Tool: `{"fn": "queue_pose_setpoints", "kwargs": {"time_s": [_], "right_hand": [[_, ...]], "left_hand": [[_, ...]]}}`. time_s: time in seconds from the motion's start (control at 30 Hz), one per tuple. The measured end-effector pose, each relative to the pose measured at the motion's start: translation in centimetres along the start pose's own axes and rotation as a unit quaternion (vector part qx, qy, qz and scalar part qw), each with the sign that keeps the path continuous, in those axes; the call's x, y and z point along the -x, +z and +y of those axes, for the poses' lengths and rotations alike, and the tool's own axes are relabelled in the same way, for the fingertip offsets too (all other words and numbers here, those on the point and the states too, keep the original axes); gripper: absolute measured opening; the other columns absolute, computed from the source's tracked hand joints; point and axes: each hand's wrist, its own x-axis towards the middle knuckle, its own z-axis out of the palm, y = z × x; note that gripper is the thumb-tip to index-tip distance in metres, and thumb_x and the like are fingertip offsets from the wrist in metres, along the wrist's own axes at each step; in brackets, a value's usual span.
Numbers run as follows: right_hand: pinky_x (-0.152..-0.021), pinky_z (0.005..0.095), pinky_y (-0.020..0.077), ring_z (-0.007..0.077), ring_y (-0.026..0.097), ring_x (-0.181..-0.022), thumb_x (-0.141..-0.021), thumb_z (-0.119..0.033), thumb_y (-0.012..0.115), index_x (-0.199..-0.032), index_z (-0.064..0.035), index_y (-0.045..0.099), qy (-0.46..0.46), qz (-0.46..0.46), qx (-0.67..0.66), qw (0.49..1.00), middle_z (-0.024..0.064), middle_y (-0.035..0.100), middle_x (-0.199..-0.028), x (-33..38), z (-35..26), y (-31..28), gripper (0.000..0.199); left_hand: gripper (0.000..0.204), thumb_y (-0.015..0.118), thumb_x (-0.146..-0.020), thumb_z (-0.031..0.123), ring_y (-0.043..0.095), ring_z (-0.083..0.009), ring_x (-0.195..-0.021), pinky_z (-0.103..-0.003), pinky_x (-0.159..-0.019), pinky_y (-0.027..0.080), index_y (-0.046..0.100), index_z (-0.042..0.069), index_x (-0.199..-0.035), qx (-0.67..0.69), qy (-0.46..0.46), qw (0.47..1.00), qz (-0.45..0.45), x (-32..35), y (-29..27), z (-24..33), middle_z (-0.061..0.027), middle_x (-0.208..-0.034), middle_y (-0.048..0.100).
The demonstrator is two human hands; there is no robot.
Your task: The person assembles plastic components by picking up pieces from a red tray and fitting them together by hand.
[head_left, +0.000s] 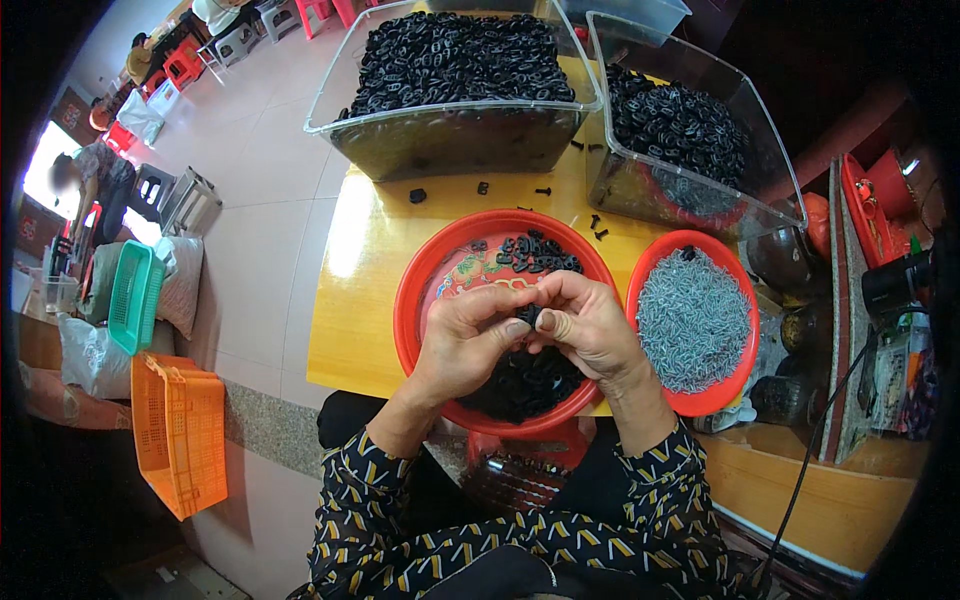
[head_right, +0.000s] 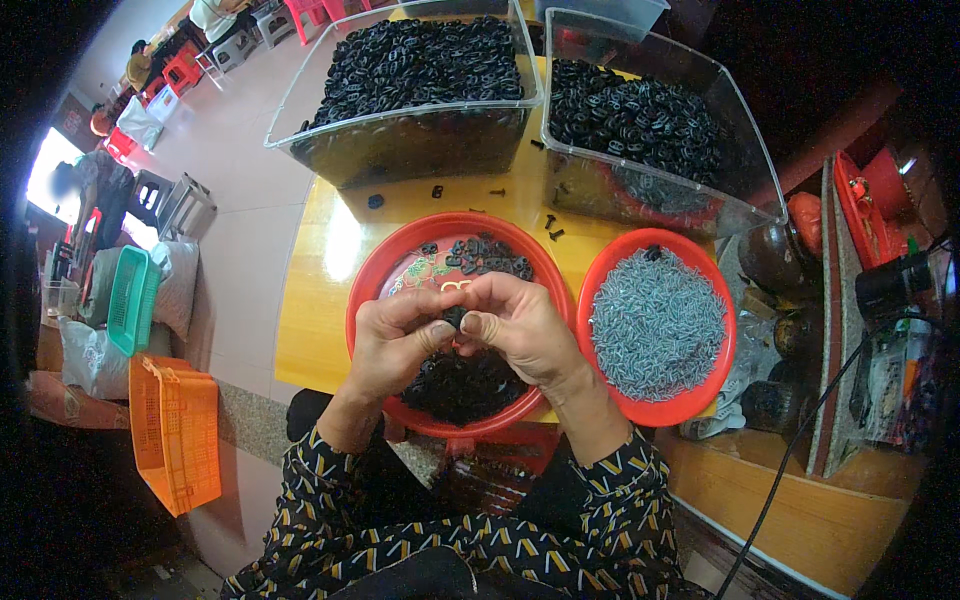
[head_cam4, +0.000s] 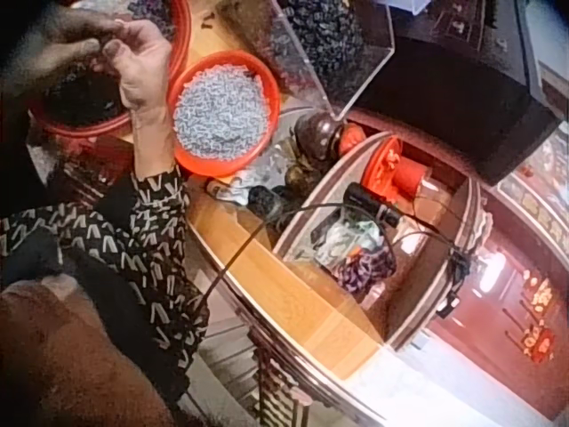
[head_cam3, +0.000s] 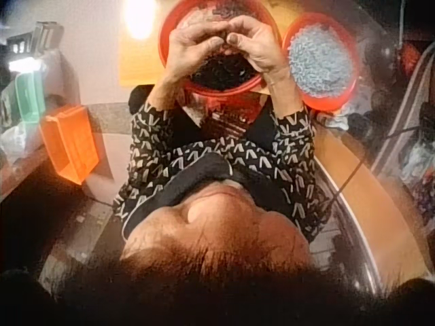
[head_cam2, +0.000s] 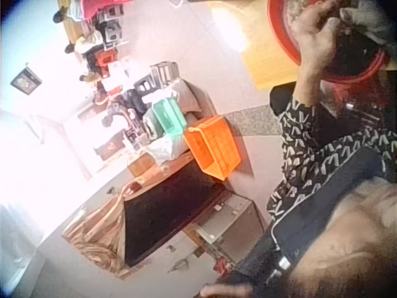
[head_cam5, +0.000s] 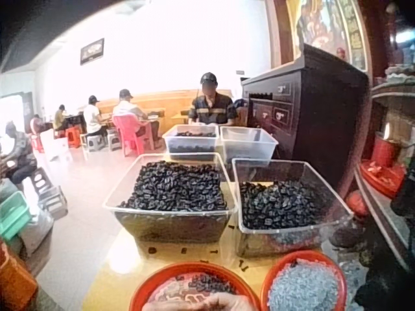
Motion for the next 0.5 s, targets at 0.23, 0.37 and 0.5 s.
{"fn": "queue_pose_setpoints", "kwargs": {"time_s": [0.23,0.37,0.5], "right_hand": [[-0.060,0.0226,0.0506,0.0132,0.059,-0.071,-0.078,-0.010,0.061,-0.095,-0.0004,0.054,-0.004,-0.012,0.020,1.000,0.0058,0.058,-0.084,-0.3,-0.1,0.1,0.021],[-0.059,0.0225,0.0504,0.0131,0.059,-0.071,-0.079,-0.010,0.059,-0.095,-0.0009,0.054,-0.006,0.034,-0.025,0.999,0.0060,0.059,-0.082,-0.2,-0.1,0.5,0.019],[-0.057,0.0223,0.0503,0.0124,0.058,-0.067,-0.080,-0.009,0.057,-0.092,0.0003,0.052,0.015,0.033,-0.056,0.998,0.0061,0.058,-0.080,0.0,-0.3,0.5,0.016]], "left_hand": [[0.020,0.059,-0.074,-0.004,0.058,-0.0110,-0.067,-0.021,-0.058,0.047,0.059,-0.004,-0.094,-0.106,0.028,0.994,0.010,0.1,0.1,-0.1,-0.0081,-0.079,0.059],[0.023,0.059,-0.075,-0.003,0.058,-0.0114,-0.074,-0.021,-0.064,0.048,0.058,-0.005,-0.097,-0.060,0.028,0.998,0.011,-0.5,-0.2,-0.2,-0.0071,-0.083,0.059],[0.026,0.057,-0.075,-0.003,0.058,-0.0108,-0.076,-0.022,-0.067,0.048,0.056,-0.005,-0.101,-0.019,-0.019,1.000,-0.005,-0.7,-0.9,0.2,-0.0065,-0.088,0.059]]}}
